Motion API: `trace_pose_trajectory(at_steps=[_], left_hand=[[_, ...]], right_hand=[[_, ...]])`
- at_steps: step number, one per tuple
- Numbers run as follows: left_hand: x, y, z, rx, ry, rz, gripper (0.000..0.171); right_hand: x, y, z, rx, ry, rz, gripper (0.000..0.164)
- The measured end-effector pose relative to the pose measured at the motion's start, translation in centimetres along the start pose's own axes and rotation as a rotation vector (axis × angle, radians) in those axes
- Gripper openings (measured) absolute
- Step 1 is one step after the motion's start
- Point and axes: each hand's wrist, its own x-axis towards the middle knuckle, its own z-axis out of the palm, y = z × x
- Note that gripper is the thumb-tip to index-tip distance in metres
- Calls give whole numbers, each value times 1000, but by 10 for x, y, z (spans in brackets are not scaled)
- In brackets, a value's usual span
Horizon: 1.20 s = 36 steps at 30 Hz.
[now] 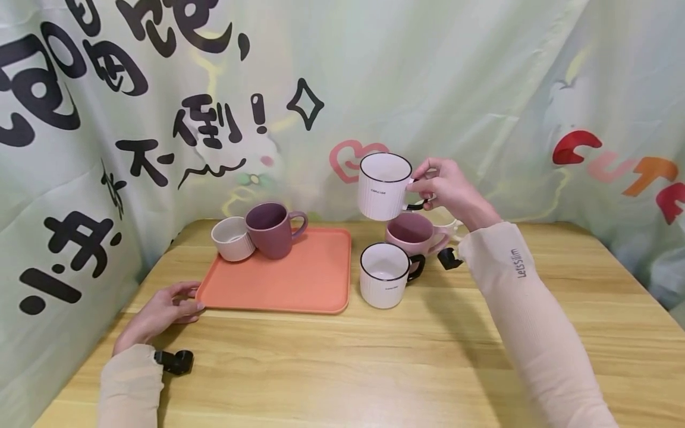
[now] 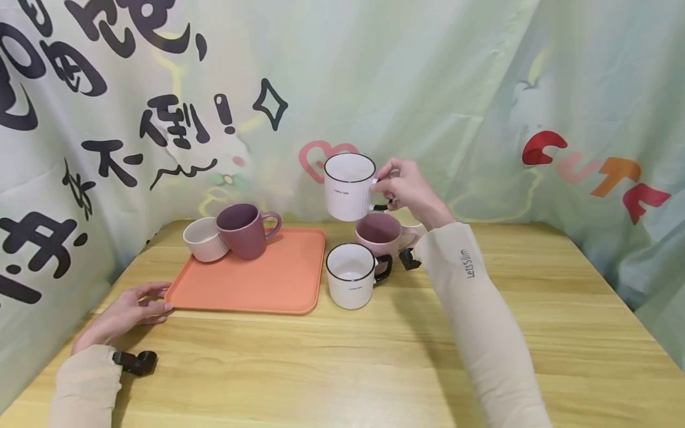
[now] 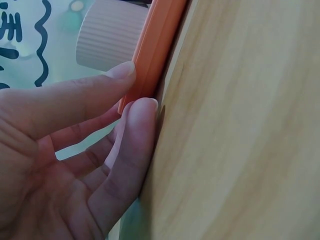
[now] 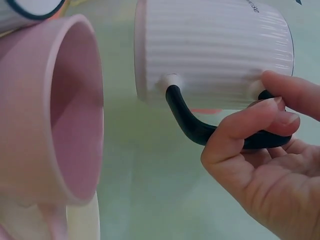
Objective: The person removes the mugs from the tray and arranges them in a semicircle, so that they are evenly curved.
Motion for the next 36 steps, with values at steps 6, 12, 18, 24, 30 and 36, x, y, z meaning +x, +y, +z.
trace_pose_trajectory(at_steps=[6, 12, 18, 24, 30, 36], left_hand=[[1, -1, -1, 7, 0, 7, 63], [2, -3, -1, 25, 5, 9, 63], [1, -3, -1, 35, 10, 10, 63], [3, -3, 2, 20, 3, 10, 62], [5, -1, 2, 34, -1, 10, 63], [3, -1, -1, 41, 0, -3, 64]], right_hand=[[-6, -1, -10, -34, 6, 12, 17], [-11, 1, -19, -49, 30, 15, 15], [-16, 7, -31, -49, 80, 3, 14], [-23, 14, -46, -37, 110, 6, 14], [-26, 17, -56, -35, 95, 28, 13], [-27, 21, -62, -19, 89, 31, 12]])
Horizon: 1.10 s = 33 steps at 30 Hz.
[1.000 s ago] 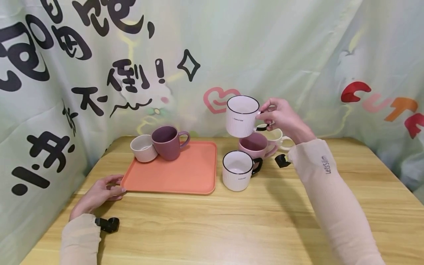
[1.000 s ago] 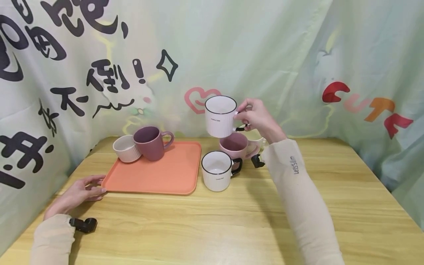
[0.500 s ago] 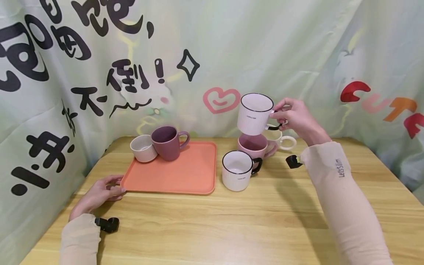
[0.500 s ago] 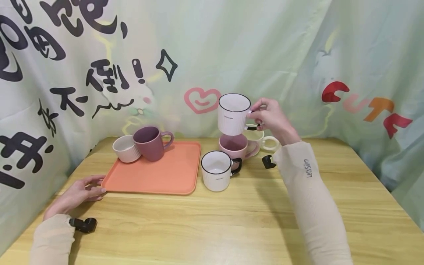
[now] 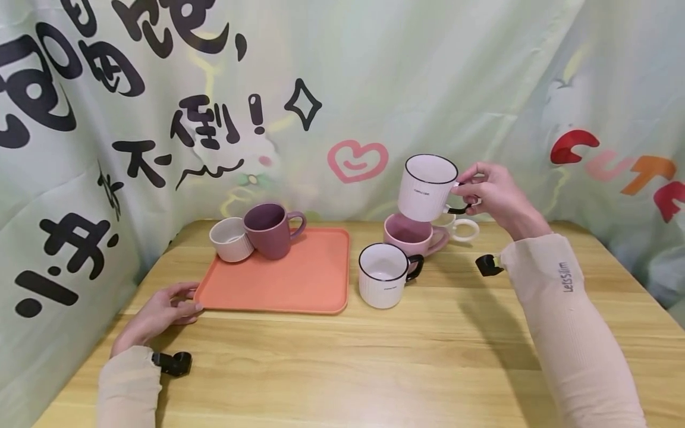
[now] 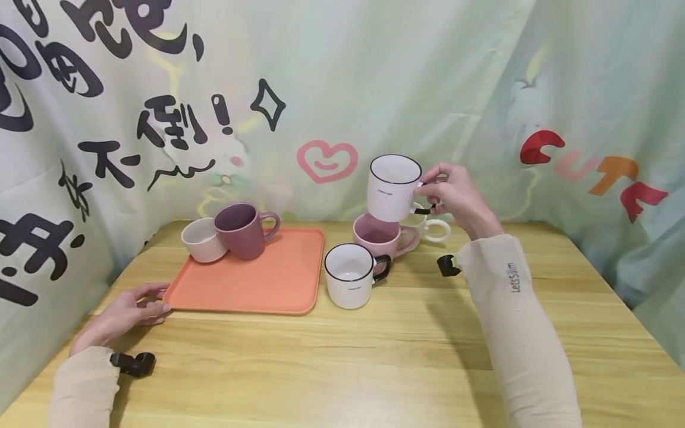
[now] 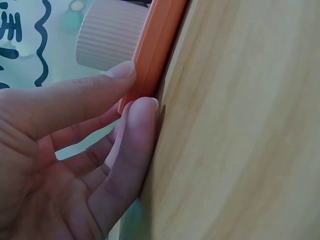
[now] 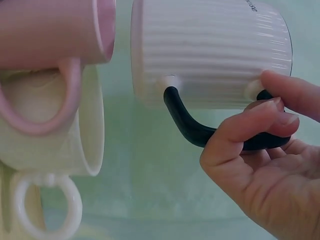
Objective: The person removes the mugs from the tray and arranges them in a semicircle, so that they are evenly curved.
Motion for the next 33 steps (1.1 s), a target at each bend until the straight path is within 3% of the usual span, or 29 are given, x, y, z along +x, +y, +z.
trace_pose_trajectory(at_steps=[8, 33], left_hand=[[-3, -3, 1, -1, 8, -4, 64], [2, -3, -1, 10, 0, 0, 65]], right_hand=[[-4, 7, -8, 47, 22, 14, 13], [-12, 22, -34, -47, 172, 28, 12]])
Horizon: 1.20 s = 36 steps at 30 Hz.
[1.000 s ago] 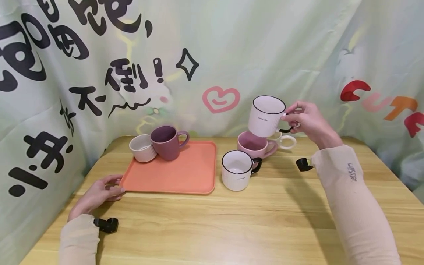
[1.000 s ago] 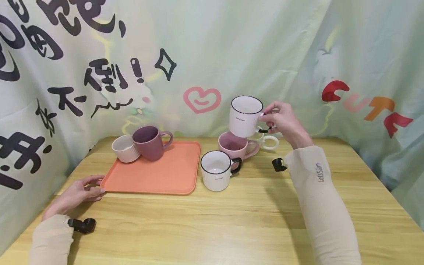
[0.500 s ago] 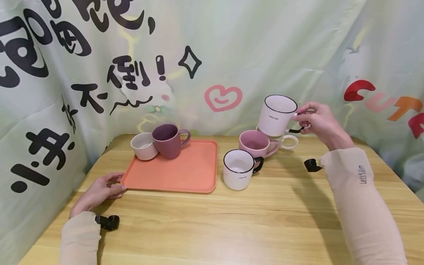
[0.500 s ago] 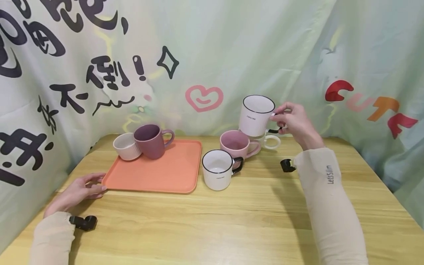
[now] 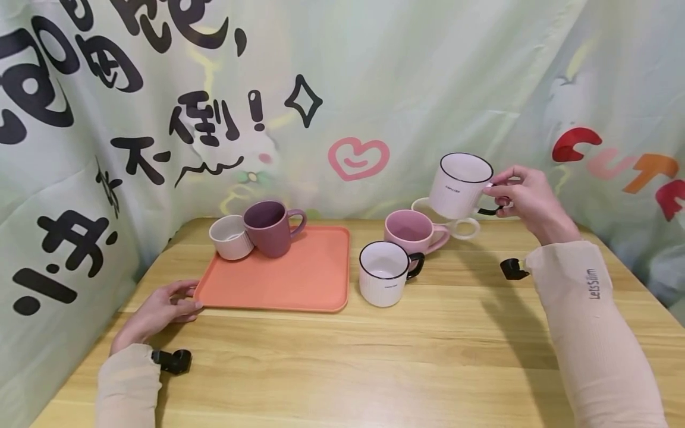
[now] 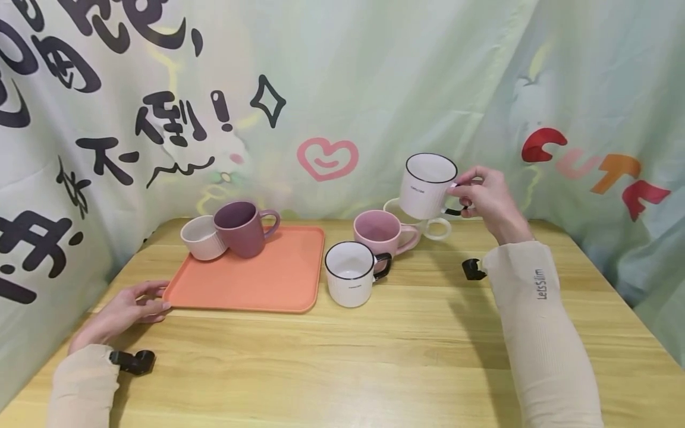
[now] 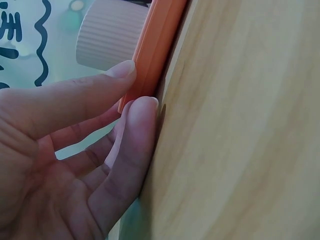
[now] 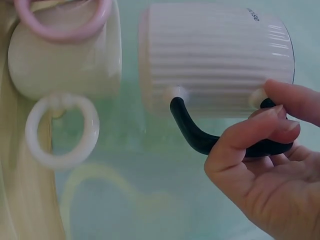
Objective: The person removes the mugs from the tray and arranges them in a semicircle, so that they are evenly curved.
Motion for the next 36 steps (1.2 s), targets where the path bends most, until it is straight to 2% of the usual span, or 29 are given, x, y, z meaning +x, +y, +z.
trace_pose_trajectory(at_steps=[7, 11, 23, 29, 36], left_hand=[[-1, 1, -1, 16, 4, -4, 64], [0, 2, -1, 12, 3, -11, 65], [-1, 0, 2, 7, 4, -8, 66], [-1, -1, 2, 8, 8, -11, 66], [1, -1, 0, 12, 4, -4, 65]], right_hand=[[0, 2, -5, -39, 48, -17, 11], [-1, 2, -8, -24, 67, -21, 13], [-2, 13, -11, -33, 133, 4, 13], [0, 20, -13, -73, 162, 1, 9], [2, 26, -18, -117, 208, -3, 11]])
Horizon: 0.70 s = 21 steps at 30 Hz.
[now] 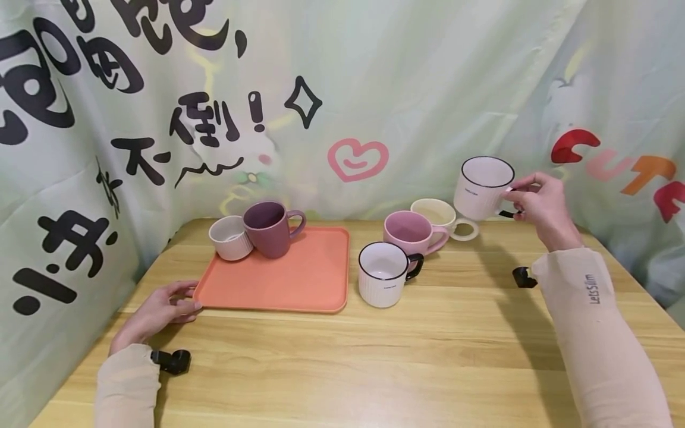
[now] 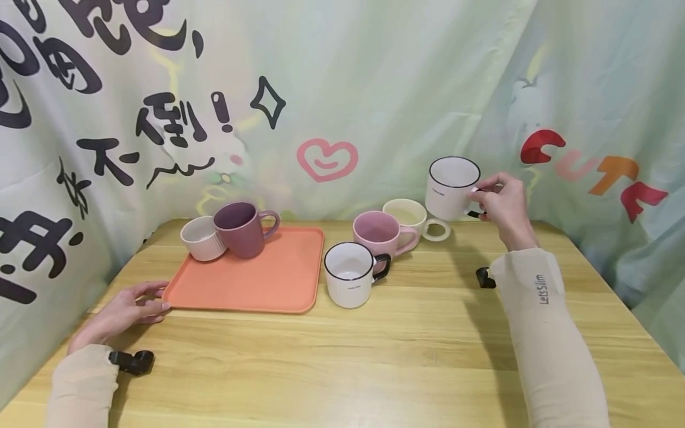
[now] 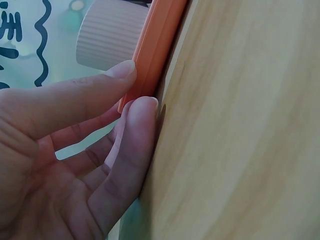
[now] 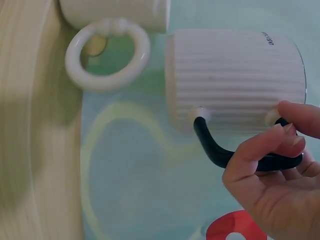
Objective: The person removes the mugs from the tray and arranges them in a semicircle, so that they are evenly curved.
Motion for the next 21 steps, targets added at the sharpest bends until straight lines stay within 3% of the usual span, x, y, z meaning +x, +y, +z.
trace_pose_trajectory(at_steps=[13, 21], left_hand=[[0, 2, -1, -25, -15, 3, 65], [0, 1, 0, -18, 0, 4, 65]], right_hand=[[3, 17, -5, 15, 62, -14, 14], [7, 28, -3, 87, 68, -3, 13]])
